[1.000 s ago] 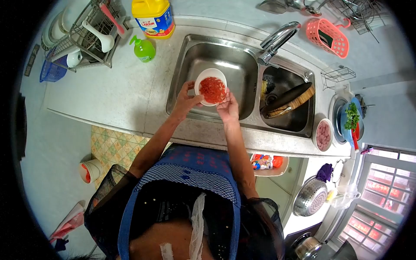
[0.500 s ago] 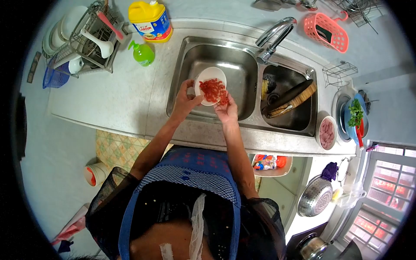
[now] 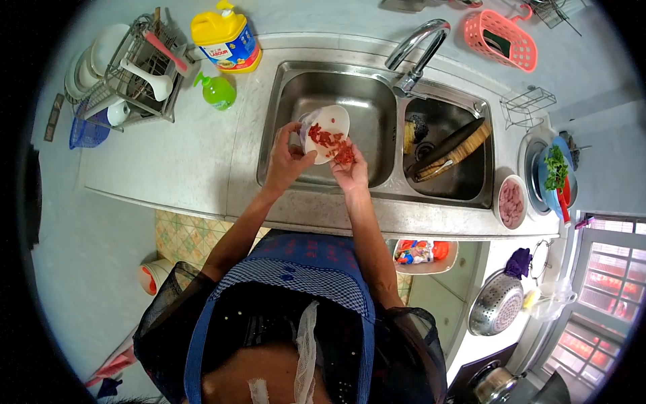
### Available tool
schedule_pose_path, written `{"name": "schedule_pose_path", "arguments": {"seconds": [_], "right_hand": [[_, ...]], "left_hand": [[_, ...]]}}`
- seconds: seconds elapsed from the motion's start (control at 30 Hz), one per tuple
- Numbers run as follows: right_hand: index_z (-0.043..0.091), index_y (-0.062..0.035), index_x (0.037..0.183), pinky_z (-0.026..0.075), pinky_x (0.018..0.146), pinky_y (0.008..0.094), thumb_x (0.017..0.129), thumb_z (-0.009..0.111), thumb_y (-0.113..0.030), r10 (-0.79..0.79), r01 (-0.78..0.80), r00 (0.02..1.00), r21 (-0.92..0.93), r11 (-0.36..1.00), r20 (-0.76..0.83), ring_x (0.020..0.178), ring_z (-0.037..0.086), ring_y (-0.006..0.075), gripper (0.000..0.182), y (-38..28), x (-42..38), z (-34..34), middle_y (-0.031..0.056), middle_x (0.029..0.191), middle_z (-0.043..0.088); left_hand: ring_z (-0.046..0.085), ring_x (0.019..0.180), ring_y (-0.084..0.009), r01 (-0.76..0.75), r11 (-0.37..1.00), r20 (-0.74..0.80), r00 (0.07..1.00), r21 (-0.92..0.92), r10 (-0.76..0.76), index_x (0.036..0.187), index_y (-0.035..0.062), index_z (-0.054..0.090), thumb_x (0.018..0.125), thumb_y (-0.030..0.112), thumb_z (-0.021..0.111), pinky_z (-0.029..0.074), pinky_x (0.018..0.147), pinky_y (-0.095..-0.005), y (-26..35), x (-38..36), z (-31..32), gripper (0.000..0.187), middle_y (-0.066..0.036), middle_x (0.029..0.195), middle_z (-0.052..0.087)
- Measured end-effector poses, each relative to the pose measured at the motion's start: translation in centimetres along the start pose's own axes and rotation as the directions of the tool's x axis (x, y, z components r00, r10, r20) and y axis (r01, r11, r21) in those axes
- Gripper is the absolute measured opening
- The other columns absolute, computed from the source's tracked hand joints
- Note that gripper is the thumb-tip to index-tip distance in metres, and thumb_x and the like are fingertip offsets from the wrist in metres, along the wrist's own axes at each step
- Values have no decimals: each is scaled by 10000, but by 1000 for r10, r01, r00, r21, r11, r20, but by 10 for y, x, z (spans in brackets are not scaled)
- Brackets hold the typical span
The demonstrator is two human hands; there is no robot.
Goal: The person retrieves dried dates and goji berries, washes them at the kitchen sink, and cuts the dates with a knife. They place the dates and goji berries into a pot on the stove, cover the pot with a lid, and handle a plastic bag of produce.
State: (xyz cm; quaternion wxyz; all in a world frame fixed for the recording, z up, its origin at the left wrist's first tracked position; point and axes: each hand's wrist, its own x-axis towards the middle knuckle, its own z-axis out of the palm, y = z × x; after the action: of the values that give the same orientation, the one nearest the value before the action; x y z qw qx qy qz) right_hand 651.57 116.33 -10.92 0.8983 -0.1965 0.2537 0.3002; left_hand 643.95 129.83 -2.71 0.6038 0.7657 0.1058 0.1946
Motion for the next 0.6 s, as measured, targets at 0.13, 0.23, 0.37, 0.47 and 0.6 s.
{"name": "schedule_pose_path", "arguments": {"seconds": [0.13,0.23,0.37,0.47,0.6], "right_hand": [[499,-28,1173,381,967,402,943,342,-233,7,-7,999,1,1000,42,1097,496,246,346,-2,1,-2,118,1194,528],[482,-20,1182,389,960,398,949,326,-232,21,-23,997,28,999,70,1094,498,245,352,-2,4,-5,117,1184,531],[469,-17,1190,392,956,393,953,313,-237,38,-40,998,40,998,55,1083,504,244,359,-4,4,-6,116,1175,534],[467,-19,1193,396,948,389,953,311,-242,53,-57,996,45,997,79,1081,506,242,363,-5,4,-9,116,1176,534],[472,-30,1195,404,926,379,952,312,-252,57,-59,994,25,998,96,1081,506,236,366,-7,4,-13,114,1181,533]], "left_hand": [[584,741,-130,-23,997,18,1000,76,22,1218,44,391,683,40,685,493,598,-230,7,1,3,611,-114,1140,447],[597,762,-154,-89,991,29,996,96,86,1212,47,399,676,37,682,511,607,-243,12,2,5,606,-119,1162,430],[612,777,-174,-122,982,47,992,144,117,1210,48,401,677,31,678,526,611,-257,18,2,7,600,-126,1188,411],[617,776,-181,-145,977,53,989,158,138,1212,49,400,676,26,678,530,611,-261,17,2,10,604,-130,1193,411],[623,776,-188,-164,971,59,986,173,156,1216,48,398,670,25,686,536,623,-266,17,1,12,617,-136,1203,408]]}}
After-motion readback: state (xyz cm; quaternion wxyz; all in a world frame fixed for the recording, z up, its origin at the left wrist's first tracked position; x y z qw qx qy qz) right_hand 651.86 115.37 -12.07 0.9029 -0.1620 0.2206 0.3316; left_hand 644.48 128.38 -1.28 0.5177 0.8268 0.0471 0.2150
